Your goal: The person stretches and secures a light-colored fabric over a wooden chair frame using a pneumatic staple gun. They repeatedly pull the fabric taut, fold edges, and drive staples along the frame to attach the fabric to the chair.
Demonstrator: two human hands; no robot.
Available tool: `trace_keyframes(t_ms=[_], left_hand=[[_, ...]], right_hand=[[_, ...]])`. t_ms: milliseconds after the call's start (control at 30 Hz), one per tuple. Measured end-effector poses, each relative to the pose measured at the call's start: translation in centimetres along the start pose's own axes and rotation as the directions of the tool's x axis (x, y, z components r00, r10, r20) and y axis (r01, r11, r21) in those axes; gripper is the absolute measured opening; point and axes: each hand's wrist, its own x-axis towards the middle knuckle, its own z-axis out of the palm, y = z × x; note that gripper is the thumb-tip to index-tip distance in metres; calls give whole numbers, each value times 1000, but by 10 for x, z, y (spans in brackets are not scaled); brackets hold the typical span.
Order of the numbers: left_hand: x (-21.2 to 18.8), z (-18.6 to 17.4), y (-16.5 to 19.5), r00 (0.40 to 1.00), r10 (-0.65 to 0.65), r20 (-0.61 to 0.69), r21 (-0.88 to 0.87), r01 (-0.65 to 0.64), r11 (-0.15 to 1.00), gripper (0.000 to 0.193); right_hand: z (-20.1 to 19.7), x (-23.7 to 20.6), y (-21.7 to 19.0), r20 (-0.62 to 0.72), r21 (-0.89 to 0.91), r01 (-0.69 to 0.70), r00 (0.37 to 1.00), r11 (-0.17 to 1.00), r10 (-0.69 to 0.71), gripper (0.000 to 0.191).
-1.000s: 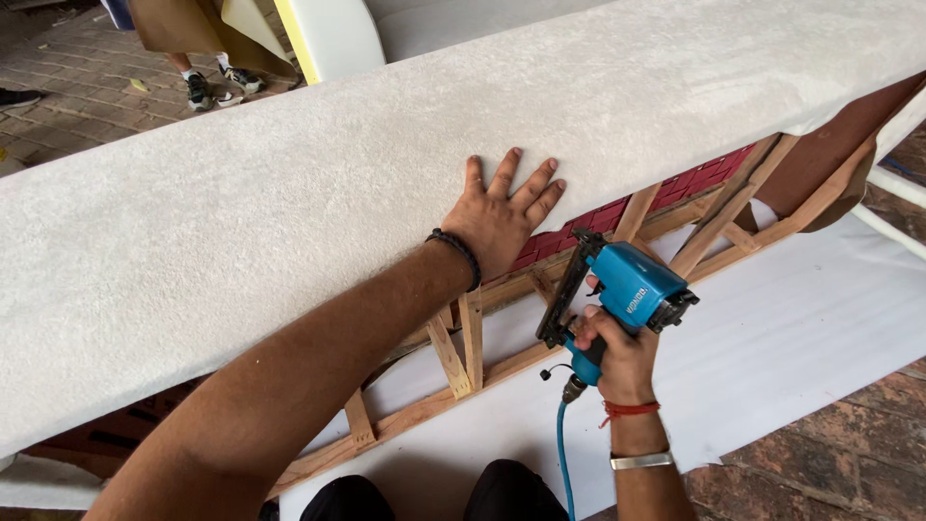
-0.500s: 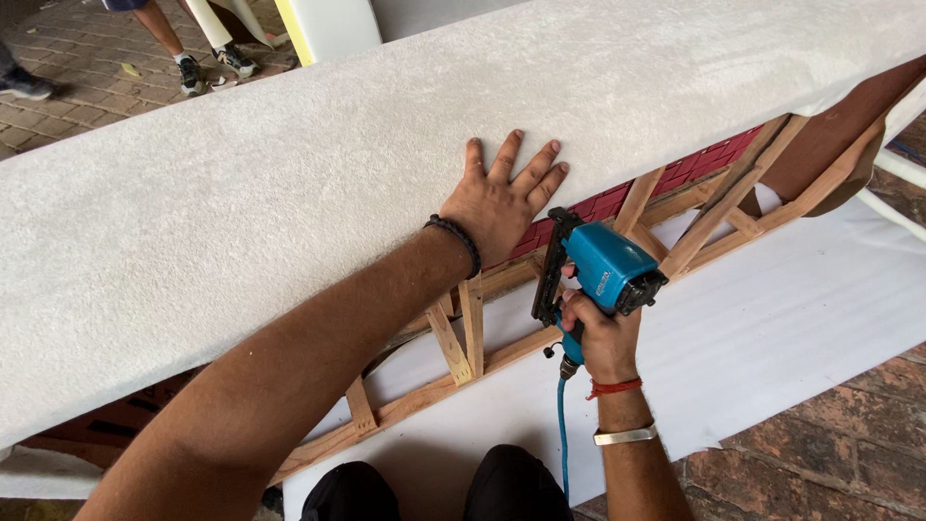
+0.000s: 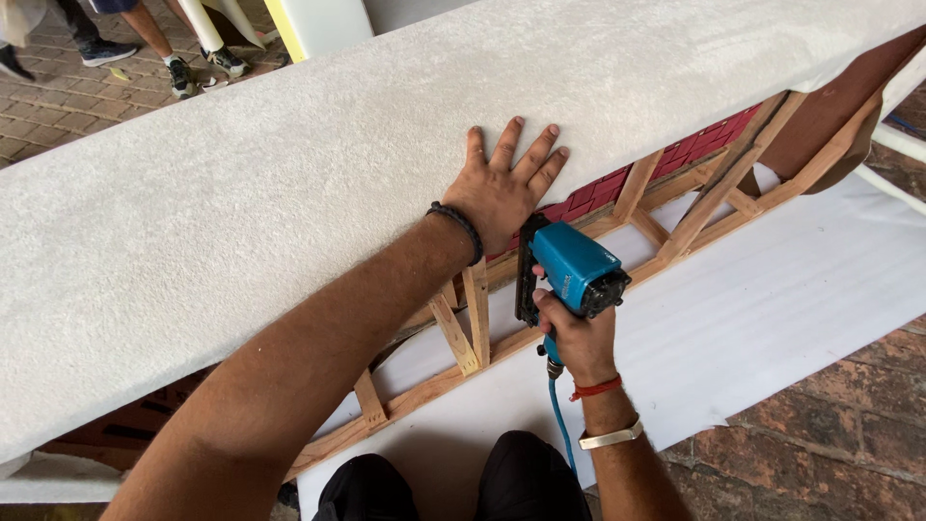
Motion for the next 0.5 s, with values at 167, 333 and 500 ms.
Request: trace_keyframes(t_ms=[167,333,500], left_hand=[[-34,6,-39,994,53,-90,-245,-74,967,97],[-69,30,-44,985,-165,-43,-188,154,970,65],[-67,33,-43,990,-137,-7,-151,135,979,66]], right_hand=[[4,0,-7,-21,24,-28,999,999,29,28],[9,-2,-5,14,26,5,1000,1000,-5,32],[26,-14,8,30,60,48,998,997,-50,32]])
